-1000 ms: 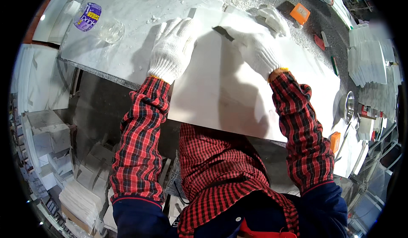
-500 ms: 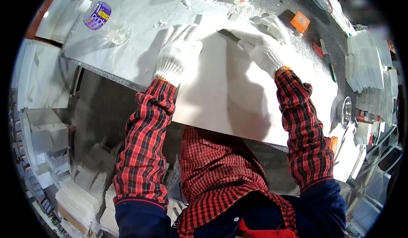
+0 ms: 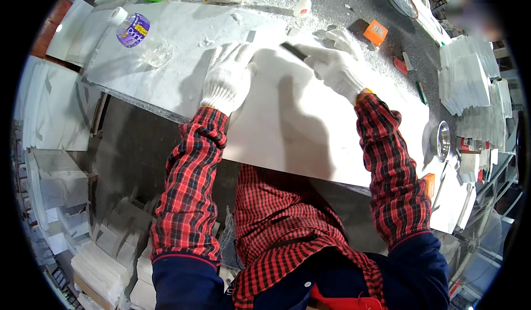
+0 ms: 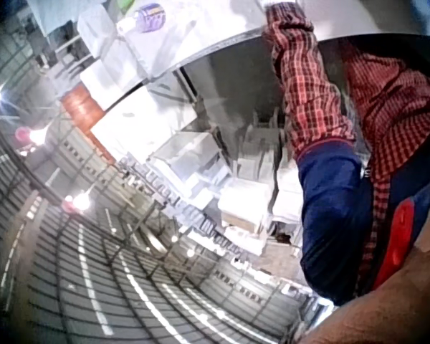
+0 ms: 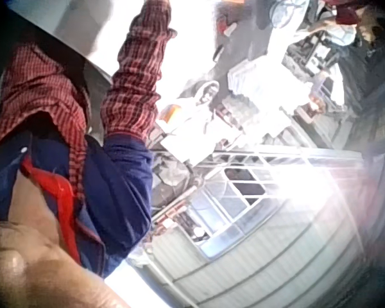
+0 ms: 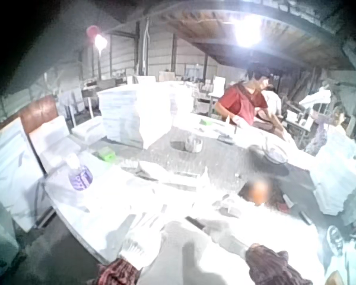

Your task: The person uses a metal scraper to remove residue from the surface of a large white rectangular board. They repeatedly scrape the board, occasionally applying liquid from a bottle and wiping the surface with a cloth. The person works methodically across the board's surface, handling the board and tools with gloved hands.

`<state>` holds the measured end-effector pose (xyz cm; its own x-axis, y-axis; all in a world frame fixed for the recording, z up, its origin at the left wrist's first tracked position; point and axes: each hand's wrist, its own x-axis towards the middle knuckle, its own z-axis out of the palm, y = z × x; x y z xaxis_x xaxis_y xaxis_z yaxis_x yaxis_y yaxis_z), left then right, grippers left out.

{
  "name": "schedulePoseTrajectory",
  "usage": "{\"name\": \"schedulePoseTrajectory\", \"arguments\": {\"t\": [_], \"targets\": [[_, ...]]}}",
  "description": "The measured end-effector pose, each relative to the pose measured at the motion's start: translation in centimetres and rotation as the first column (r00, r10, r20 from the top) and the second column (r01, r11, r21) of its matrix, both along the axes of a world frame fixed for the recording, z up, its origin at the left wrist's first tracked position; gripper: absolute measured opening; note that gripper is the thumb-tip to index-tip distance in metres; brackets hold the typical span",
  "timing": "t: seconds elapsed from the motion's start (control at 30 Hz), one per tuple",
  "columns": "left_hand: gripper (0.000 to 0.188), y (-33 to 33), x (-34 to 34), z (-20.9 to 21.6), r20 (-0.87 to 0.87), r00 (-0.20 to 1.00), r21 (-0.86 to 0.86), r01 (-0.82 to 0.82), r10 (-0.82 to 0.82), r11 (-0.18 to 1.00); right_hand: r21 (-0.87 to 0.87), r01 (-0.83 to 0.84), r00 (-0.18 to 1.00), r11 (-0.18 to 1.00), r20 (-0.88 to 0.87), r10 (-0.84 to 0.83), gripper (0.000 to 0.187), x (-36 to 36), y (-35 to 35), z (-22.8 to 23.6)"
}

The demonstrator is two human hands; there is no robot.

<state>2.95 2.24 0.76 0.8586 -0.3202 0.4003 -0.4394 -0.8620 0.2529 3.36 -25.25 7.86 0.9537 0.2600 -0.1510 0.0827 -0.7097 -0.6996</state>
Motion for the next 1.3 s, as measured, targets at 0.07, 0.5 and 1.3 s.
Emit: {"name": "schedulePoseTrajectory", "arguments": {"t": [0.07, 0.5, 1.3], "targets": [[0.045, -0.6, -0.4, 0.7, 0.015, 1.0, -0.019, -0.012, 0.013, 1.0, 0.247, 0.125, 0.991, 0.961, 0.008, -0.131, 0.038, -0.5, -1.3, -0.5], [0.053, -2.0, -0.9, -0.3, -0.068, 0.998, -0.345, -0.03, 0.007, 0.938, 0.42, 0.558, 0.812, 0.716, -0.454, -0.367, 0.051, -10.6, 1.6, -1.6], [0.042, -1.4, -3.3, 2.0, -0.496, 0.828, -0.679, -0.183, -0.26, 0.711, 0.371, 0.539, 0.842, 0.757, -0.222, -0.491, 0.03, -11.4, 1.4, -1.7]]}}
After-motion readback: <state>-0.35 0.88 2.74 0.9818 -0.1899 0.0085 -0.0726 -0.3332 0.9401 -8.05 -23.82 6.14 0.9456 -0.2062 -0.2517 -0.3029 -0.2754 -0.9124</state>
